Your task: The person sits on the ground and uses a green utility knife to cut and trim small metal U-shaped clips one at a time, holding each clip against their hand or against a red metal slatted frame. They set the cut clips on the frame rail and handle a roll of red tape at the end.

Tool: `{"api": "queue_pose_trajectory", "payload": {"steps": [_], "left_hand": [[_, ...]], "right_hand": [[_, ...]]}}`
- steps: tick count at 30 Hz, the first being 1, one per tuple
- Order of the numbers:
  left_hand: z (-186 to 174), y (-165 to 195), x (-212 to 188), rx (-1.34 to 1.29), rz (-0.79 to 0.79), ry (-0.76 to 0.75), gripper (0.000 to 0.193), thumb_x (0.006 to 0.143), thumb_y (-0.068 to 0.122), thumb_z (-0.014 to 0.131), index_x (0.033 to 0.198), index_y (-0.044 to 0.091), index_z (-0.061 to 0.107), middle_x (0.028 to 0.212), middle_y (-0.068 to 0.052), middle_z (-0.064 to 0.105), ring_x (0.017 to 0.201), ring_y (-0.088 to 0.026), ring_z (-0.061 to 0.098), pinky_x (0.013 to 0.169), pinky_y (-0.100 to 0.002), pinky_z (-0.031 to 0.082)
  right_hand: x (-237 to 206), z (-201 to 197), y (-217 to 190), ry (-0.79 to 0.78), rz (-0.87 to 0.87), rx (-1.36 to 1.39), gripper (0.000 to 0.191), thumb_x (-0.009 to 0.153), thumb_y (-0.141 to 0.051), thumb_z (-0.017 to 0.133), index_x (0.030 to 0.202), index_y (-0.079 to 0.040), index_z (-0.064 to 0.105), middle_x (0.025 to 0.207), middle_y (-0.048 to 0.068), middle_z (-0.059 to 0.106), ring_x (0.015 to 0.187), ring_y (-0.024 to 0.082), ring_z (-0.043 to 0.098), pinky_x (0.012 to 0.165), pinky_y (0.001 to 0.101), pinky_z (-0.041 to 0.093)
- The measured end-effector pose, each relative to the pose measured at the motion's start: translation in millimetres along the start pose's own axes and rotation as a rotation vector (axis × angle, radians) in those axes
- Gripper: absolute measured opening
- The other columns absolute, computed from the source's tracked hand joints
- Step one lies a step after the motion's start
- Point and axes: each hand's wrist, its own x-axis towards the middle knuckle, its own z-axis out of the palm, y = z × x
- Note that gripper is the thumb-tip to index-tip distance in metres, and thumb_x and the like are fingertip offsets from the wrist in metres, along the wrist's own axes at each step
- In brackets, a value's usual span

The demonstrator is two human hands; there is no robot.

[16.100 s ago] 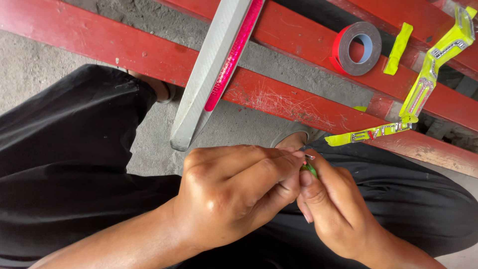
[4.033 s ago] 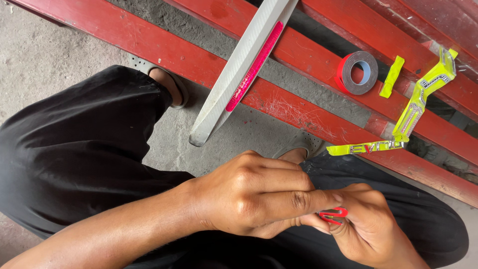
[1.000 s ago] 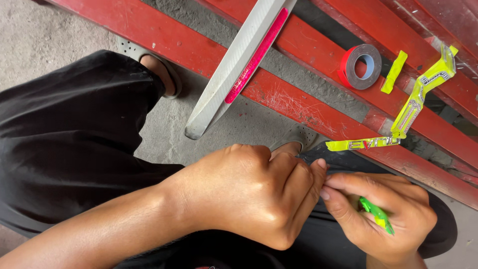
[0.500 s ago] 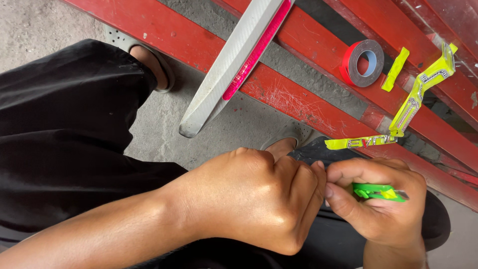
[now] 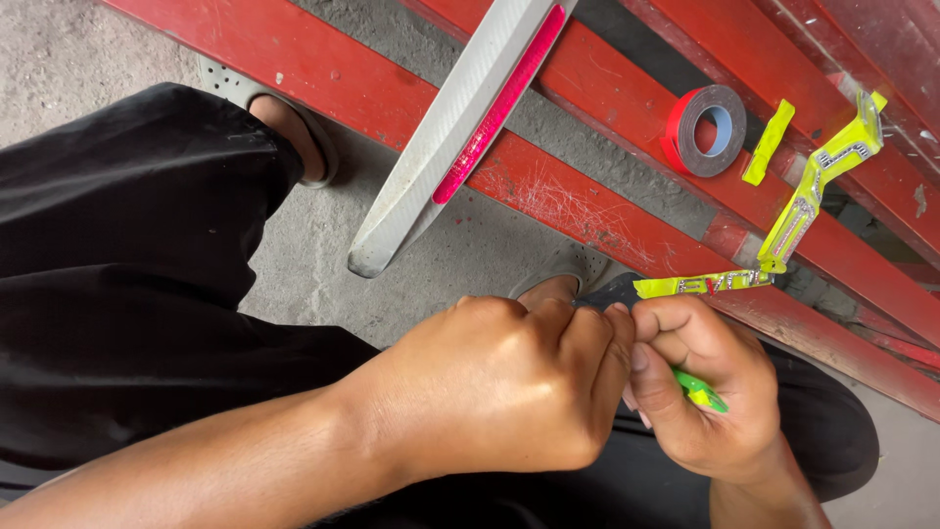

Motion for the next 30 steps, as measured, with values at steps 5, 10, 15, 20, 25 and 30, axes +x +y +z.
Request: {"api": "queue_pose_trajectory", "payload": {"steps": [5,10,15,20,25,30], "left_hand": [[3.2,4.8,-6.7,-0.186,-0.069,-0.074,0.028,0.083,0.007,0.071,0.105,-0.010,0.073,0.077,-0.008,0.063,0.072,-0.021,0.068,0.049,-0.033,0.055],[4.8,6.5,-6.9,-0.192,-0.060,-0.058,0.024,0.085,0.006,0.071,0.103,-0.010,0.073,0.077,-0.008,0.063,0.075,-0.021,0.069,0.050,-0.032,0.054],[4.5,7.3,-6.2,-0.137,-0.048,-0.075,0.024,0.087,0.007,0.070,0.105,-0.009,0.072,0.078,-0.007,0.063,0.073,-0.021,0.069,0.051,-0.033,0.054],[6.2,-2.0,-7.1,-0.112,-0.103,-0.121,0.027,0.087,0.007,0.068,0.110,-0.008,0.070,0.081,-0.006,0.063,0.070,-0.020,0.070,0.052,-0.032,0.055],[0.8,-2.4,-1.8,-0.204,-0.064,-0.043,0.028,0.092,0.007,0.070,0.116,-0.008,0.069,0.091,-0.010,0.067,0.076,-0.020,0.071,0.057,-0.034,0.056],[-8.3,-10.0,6.6,-0.425,-0.072,0.082,0.035,0.087,0.009,0.077,0.117,-0.007,0.068,0.094,-0.012,0.071,0.077,-0.022,0.074,0.063,-0.033,0.061]], "right_hand": [[-7.2,1.3,6.0,-0.032,0.007,0.134,0.004,0.102,0.000,0.055,0.104,0.004,0.056,0.065,-0.002,0.060,0.053,0.002,0.050,0.050,0.0189,0.042],[-14.1,-0.4,11.5,-0.051,0.069,0.350,0.007,0.104,0.000,0.052,0.105,0.007,0.055,0.066,0.001,0.056,0.053,0.004,0.046,0.048,0.0190,0.039],[-18.3,-3.3,11.5,-0.065,0.139,0.401,0.007,0.103,0.001,0.051,0.104,0.008,0.054,0.062,0.001,0.052,0.051,0.004,0.043,0.047,0.0202,0.037],[-36.4,-13.3,0.0,-0.087,0.164,0.425,0.012,0.100,-0.006,0.054,0.103,0.006,0.053,0.060,0.003,0.056,0.051,0.006,0.045,0.051,0.0238,0.039],[-31.6,-33.9,16.0,-0.090,0.049,0.687,0.020,0.101,-0.014,0.057,0.098,0.006,0.058,0.061,0.008,0.057,0.050,0.010,0.048,0.052,0.0261,0.039],[-22.4,-59.7,26.2,-0.188,-0.023,0.842,0.024,0.104,-0.019,0.055,0.095,0.003,0.056,0.067,0.014,0.060,0.054,0.012,0.051,0.054,0.0292,0.040]]}}
